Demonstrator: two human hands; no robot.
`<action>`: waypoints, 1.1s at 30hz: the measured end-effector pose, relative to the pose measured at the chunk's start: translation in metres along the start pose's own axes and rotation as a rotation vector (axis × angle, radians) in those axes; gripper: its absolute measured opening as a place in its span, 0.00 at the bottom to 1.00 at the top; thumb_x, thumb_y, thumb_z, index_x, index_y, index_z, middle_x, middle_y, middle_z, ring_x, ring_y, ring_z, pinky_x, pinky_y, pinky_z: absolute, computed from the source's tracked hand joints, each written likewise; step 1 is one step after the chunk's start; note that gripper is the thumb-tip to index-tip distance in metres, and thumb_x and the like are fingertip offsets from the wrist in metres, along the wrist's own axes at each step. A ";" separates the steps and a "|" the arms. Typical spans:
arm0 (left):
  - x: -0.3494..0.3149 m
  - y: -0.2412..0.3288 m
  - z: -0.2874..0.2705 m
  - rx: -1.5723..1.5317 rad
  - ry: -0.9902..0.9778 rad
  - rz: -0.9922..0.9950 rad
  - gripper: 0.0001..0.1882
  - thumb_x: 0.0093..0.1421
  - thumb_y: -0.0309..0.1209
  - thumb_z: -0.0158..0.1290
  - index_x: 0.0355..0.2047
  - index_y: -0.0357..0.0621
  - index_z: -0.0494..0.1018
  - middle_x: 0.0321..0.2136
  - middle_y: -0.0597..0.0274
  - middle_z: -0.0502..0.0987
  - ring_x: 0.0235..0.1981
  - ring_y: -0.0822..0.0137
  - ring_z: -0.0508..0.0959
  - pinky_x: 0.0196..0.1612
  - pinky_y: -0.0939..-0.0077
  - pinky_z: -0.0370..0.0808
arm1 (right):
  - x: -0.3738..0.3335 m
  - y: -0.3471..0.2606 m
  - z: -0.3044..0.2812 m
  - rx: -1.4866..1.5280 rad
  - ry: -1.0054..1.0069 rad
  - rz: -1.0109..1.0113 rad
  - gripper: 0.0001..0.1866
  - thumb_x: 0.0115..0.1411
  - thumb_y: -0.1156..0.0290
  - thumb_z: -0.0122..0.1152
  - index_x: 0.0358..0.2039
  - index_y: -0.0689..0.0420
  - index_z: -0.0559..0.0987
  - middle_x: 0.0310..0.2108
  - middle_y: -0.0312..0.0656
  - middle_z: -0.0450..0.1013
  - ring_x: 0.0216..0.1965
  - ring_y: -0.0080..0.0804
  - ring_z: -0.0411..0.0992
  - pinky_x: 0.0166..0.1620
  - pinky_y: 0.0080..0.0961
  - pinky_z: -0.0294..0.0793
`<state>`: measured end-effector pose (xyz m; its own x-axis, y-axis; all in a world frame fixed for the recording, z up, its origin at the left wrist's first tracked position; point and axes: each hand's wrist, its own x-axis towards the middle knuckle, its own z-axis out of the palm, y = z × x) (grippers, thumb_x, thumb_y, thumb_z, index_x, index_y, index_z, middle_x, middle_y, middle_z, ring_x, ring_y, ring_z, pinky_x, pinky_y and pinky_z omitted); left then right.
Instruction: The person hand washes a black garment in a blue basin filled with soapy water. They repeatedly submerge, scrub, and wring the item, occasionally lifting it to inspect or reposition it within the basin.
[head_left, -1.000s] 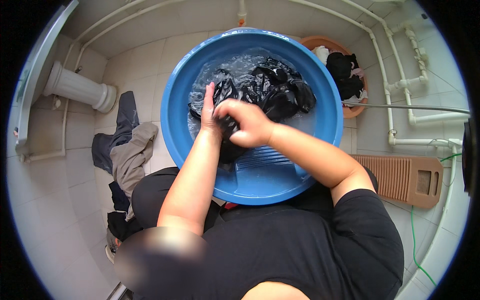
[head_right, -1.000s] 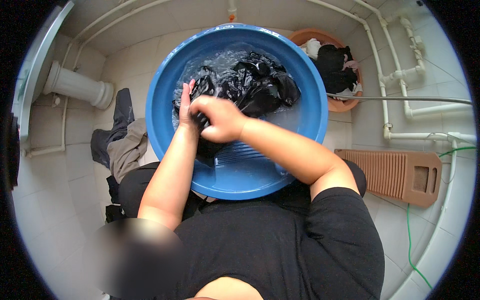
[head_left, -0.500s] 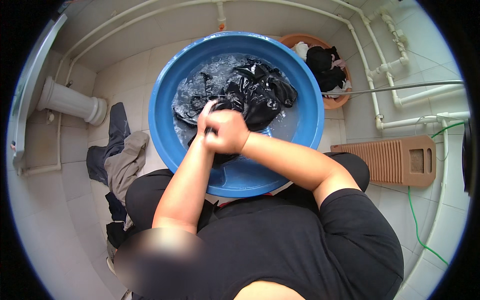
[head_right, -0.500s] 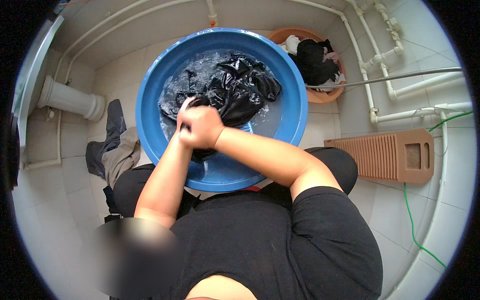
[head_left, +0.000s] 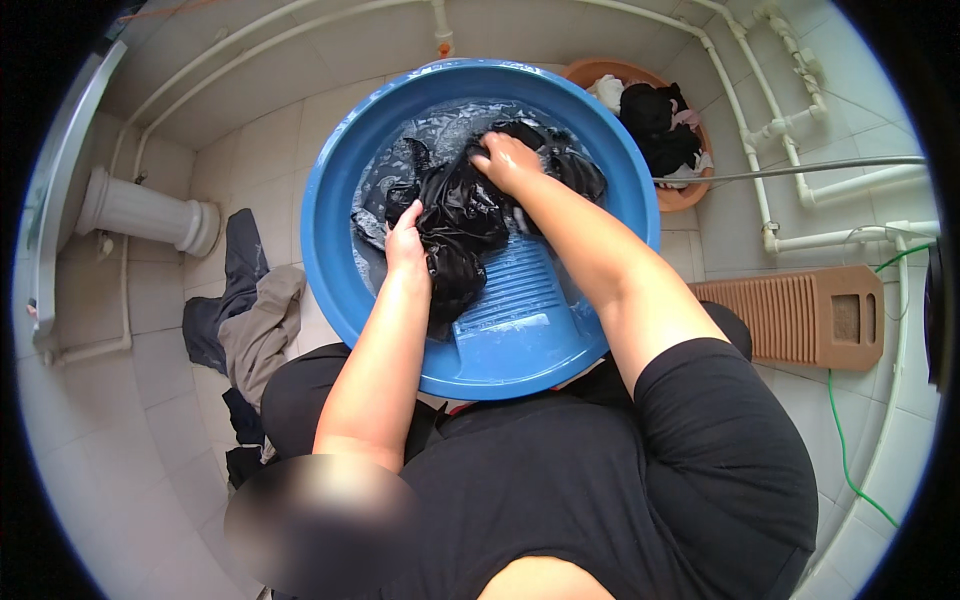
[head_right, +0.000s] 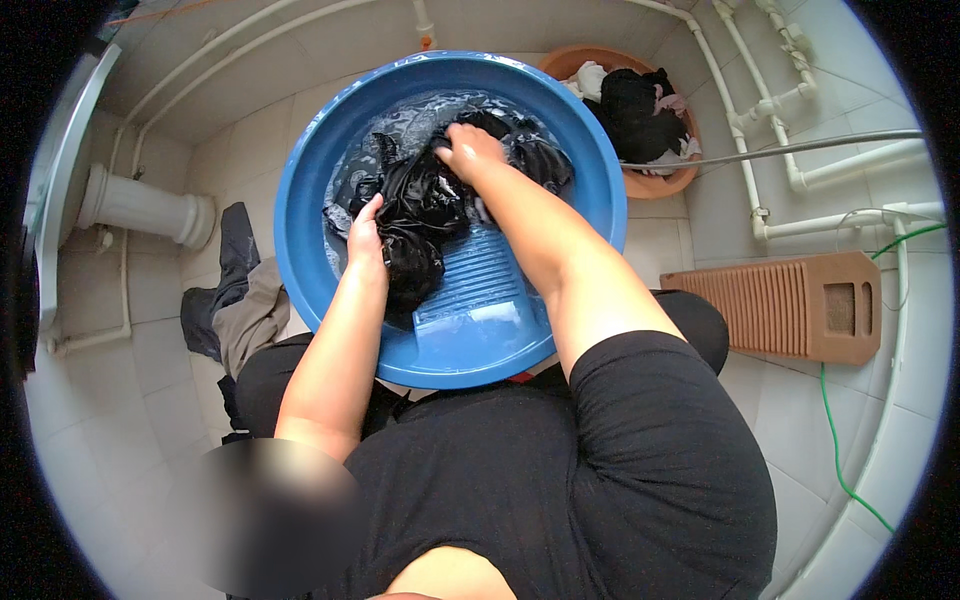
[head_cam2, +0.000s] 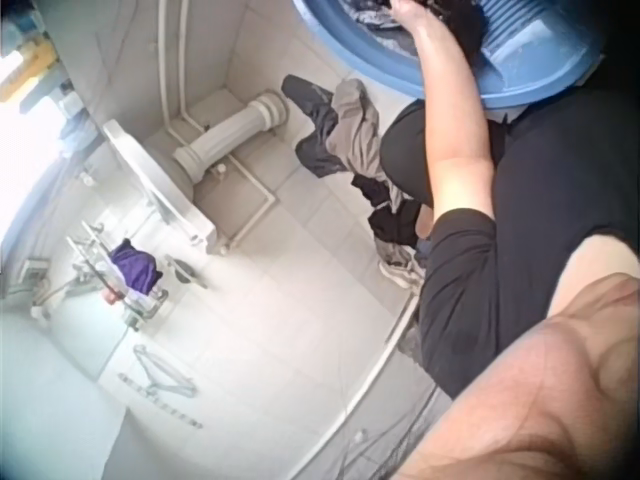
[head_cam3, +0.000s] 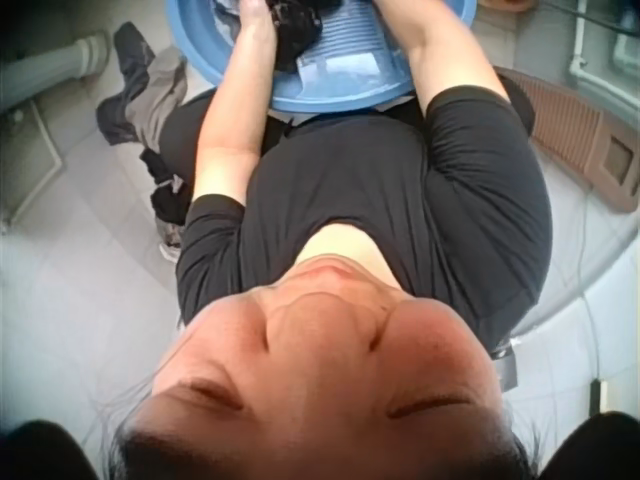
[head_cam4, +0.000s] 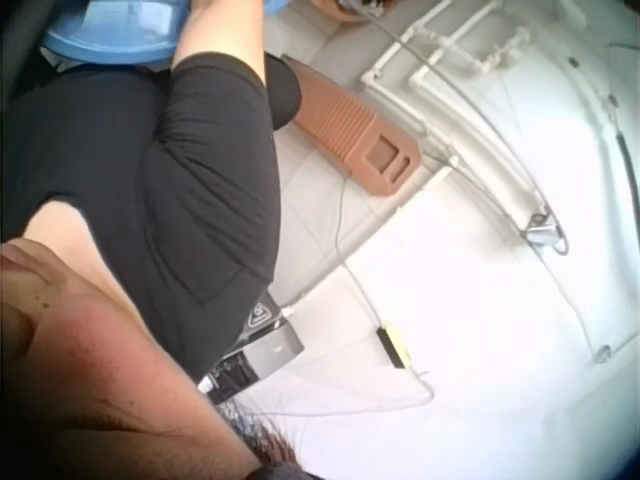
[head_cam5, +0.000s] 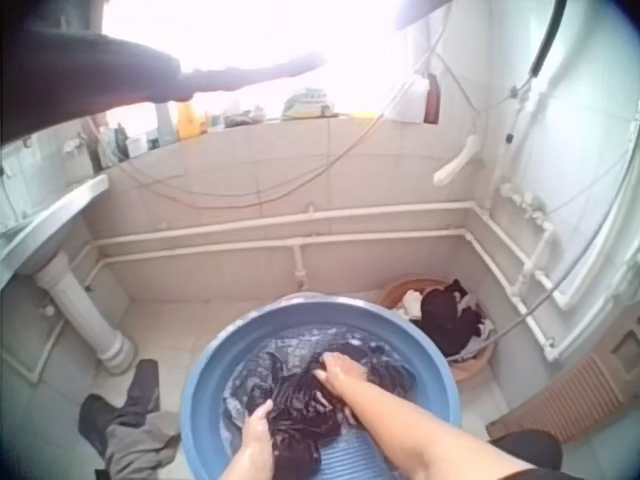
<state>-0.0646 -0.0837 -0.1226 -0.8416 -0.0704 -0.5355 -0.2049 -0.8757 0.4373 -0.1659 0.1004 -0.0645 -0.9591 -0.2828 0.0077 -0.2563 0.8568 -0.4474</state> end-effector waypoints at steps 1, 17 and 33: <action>0.014 -0.001 -0.015 0.046 0.089 0.046 0.18 0.49 0.22 0.52 0.43 0.35 0.68 0.33 0.55 0.75 0.32 0.58 0.77 0.38 0.66 0.75 | -0.002 0.009 0.000 -0.017 -0.102 0.061 0.22 0.52 0.54 0.55 0.40 0.58 0.74 0.42 0.50 0.71 0.45 0.45 0.69 0.48 0.36 0.67; -0.041 0.012 0.031 -0.005 -0.428 -0.355 0.16 0.58 0.42 0.44 0.33 0.44 0.74 0.31 0.63 0.76 0.36 0.67 0.75 0.43 0.72 0.70 | -0.128 -0.119 -0.041 0.527 0.190 -0.755 0.12 0.34 0.65 0.59 0.22 0.54 0.71 0.29 0.39 0.69 0.31 0.38 0.69 0.34 0.30 0.71; -0.101 -0.017 0.101 0.297 0.127 -0.109 0.34 0.56 0.61 0.36 0.45 0.42 0.67 0.35 0.54 0.74 0.34 0.60 0.76 0.42 0.65 0.72 | -0.104 -0.070 -0.020 0.514 0.184 -0.033 0.13 0.40 0.62 0.56 0.24 0.58 0.72 0.24 0.50 0.71 0.28 0.47 0.72 0.33 0.34 0.71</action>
<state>-0.0266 -0.0138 -0.0034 -0.7420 -0.0595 -0.6678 -0.4423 -0.7050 0.5543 -0.0505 0.0784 -0.0164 -0.9685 -0.1865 0.1647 -0.2392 0.5150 -0.8231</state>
